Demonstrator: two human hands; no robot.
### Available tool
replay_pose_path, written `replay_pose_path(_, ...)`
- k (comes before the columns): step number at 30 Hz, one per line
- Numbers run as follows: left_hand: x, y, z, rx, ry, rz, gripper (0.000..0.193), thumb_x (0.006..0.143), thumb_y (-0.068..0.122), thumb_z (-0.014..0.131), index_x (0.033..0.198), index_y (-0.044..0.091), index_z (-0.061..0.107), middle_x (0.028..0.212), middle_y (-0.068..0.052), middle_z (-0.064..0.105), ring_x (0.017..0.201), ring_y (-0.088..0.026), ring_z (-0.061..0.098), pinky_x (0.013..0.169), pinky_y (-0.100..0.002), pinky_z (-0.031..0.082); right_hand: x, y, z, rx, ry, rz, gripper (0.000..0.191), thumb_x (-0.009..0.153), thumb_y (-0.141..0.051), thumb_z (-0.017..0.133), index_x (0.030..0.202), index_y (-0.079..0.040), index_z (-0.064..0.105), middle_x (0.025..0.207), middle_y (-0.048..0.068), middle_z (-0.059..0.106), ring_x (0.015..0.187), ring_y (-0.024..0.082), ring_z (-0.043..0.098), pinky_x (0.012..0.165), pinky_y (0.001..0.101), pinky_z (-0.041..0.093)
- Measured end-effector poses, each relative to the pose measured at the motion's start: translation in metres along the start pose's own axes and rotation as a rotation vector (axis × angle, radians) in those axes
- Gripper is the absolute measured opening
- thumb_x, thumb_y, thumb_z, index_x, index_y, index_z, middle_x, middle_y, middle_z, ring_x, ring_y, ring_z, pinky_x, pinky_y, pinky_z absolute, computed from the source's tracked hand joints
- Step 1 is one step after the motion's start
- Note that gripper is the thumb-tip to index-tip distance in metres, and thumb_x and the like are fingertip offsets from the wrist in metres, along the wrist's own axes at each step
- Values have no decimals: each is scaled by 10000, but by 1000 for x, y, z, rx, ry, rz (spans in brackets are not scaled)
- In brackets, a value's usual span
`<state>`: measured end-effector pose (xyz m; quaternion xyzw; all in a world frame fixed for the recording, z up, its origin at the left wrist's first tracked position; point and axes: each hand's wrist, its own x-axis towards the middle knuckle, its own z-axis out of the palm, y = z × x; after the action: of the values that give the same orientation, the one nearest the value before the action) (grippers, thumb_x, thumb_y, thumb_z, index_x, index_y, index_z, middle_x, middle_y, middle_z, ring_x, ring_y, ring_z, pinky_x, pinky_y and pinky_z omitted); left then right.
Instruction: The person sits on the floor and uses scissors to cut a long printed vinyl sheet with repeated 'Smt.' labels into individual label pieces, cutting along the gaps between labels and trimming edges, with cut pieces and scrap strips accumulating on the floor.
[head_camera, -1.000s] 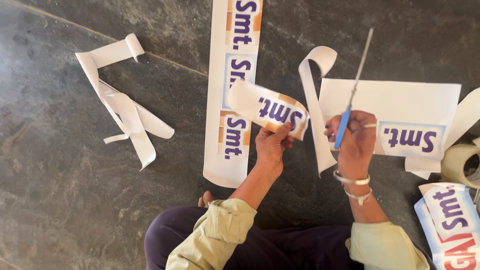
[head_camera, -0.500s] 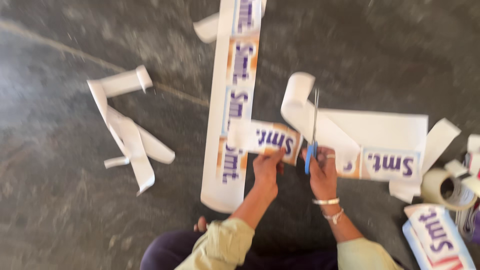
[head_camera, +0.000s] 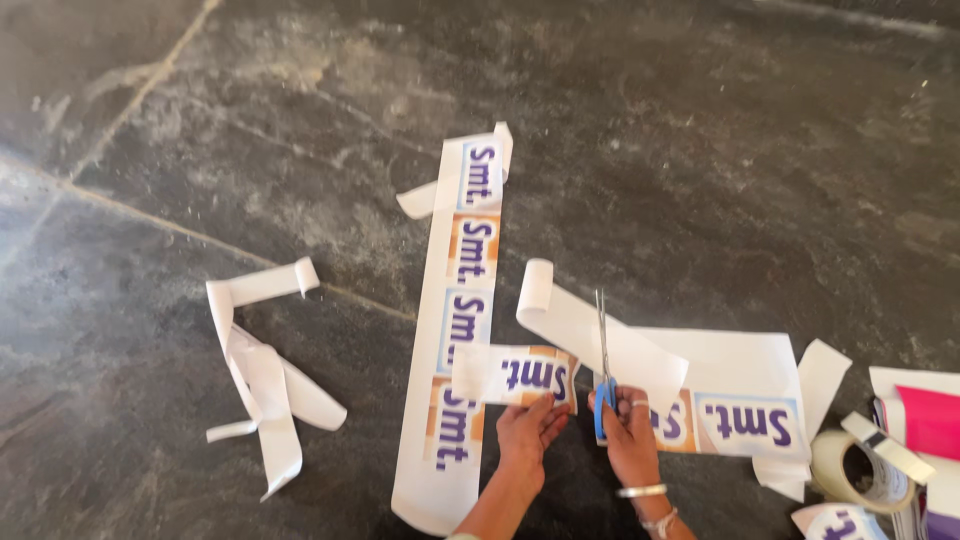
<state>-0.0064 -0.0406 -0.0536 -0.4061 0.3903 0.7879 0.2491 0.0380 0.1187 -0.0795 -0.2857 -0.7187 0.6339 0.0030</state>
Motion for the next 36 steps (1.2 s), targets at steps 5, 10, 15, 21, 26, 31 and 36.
replay_pose_path(5, 5, -15, -15, 31, -2, 23, 192, 877, 160, 770, 953, 18, 666, 835, -90, 720, 742, -182, 718, 622, -294, 556, -10, -6, 0, 119, -46, -85, 267, 983, -156, 596, 1154, 17, 486, 1096, 135, 716, 1010, 161, 702, 833, 249, 559)
replay_pose_path(10, 11, -19, -22, 43, -2, 78, 198, 864, 193, 801, 905, 47, 674, 741, -63, 671, 603, -141, 605, 522, -275, 462, -32, -46, -14, 207, -34, 20, 232, 1016, -243, 554, 1058, -16, 535, 1013, 133, 742, 881, 193, 737, 767, 301, 583)
replay_pose_path(15, 3, -15, -19, 19, 51, 40, 223, 866, 220, 796, 867, 73, 628, 788, -32, 693, 666, -131, 672, 552, -270, 492, -105, -66, -10, 230, 44, 434, 259, 978, -286, 562, 1038, -36, 593, 894, 165, 741, 747, 257, 718, 647, 387, 575)
replay_pose_path(21, -5, -16, -21, 93, 21, 37, 218, 841, 183, 823, 885, 71, 641, 810, -39, 703, 682, -133, 676, 552, -267, 493, -122, -52, 12, 267, -45, 399, 291, 968, -340, 594, 1029, -56, 577, 877, 158, 737, 739, 230, 723, 614, 329, 549)
replay_pose_path(26, 0, -19, -23, 68, -21, -23, 184, 852, 145, 796, 905, 70, 637, 835, -58, 715, 737, -175, 718, 596, -285, 539, -107, -46, 18, 322, -131, 389, 357, 971, -399, 590, 1003, -44, 571, 836, 160, 723, 694, 225, 715, 599, 320, 553)
replay_pose_path(31, 3, -21, -21, -35, -57, -11, 189, 895, 128, 773, 928, 51, 604, 877, -85, 714, 791, -199, 735, 700, -328, 607, -109, -48, 7, 320, -91, 393, 354, 975, -397, 586, 1002, -44, 576, 815, 152, 722, 667, 224, 711, 573, 319, 542)
replay_pose_path(36, 6, -12, -20, -87, -71, 20, 145, 892, 146, 748, 949, 76, 635, 941, -67, 732, 870, -189, 727, 786, -335, 609, -142, -49, 10, 315, -24, 523, 414, 973, -451, 506, 1004, -48, 594, 765, 158, 715, 610, 233, 694, 496, 329, 511)
